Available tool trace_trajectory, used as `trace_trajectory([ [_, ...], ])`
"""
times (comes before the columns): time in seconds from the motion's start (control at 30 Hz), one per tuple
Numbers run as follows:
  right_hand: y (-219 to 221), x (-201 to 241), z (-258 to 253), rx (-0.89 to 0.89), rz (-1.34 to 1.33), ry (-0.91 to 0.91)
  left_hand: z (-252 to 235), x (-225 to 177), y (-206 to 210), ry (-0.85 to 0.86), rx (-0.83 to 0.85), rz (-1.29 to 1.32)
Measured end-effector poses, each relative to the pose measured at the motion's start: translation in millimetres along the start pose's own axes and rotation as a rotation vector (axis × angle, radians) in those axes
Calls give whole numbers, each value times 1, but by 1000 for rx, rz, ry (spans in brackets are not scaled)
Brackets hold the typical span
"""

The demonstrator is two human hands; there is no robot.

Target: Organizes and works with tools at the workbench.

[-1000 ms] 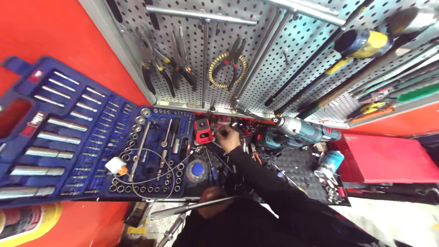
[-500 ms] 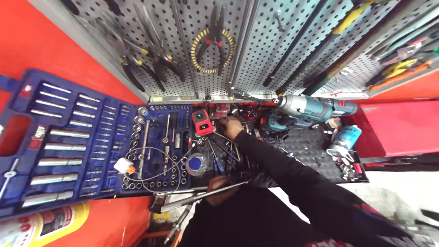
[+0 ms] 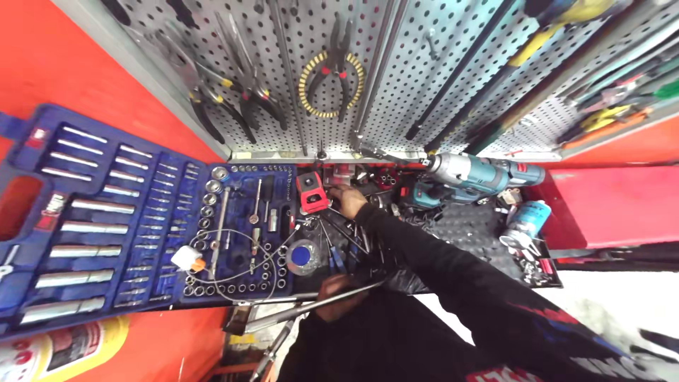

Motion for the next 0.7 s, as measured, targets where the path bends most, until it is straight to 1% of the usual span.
trace_trajectory([
  [0.03, 0, 0, 3, -41, -16, -6, 1, -1, 0, -4, 0, 1],
  [0.1, -5, 0, 10, -189, -72, -7, 1, -1, 0, -3, -1, 11],
  [0.13, -12, 2, 13, -302, -107, 8, 1, 0, 0, 2, -3, 11],
  [0.23, -42, 13, 16, -715, -209, 23, 1, 0, 0, 13, -8, 19],
  [0.3, -58, 15, 11, -868, -231, 34, 2, 0, 0, 6, 6, 29],
  [0.33, -63, 15, 6, -912, -215, 46, 2, 0, 0, 3, 10, 22],
  [0.4, -68, 14, -4, -939, -164, 90, 2, 0, -1, -7, 12, -3],
  [0.57, -64, 12, -19, -865, -144, 242, 1, -1, -2, -8, 12, -50],
  [0.7, -61, 17, -20, -781, -107, 304, 2, -1, -2, -2, -5, -33],
])
Point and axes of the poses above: each hand's wrist, its own z-axis away from the middle knuckle, its own y-axis out of the palm, x = y × z, the point moved 4 cm from there along -z, towards the middle knuckle, and after that the axes turned 9 degrees about -y, right-handed, at the moved point
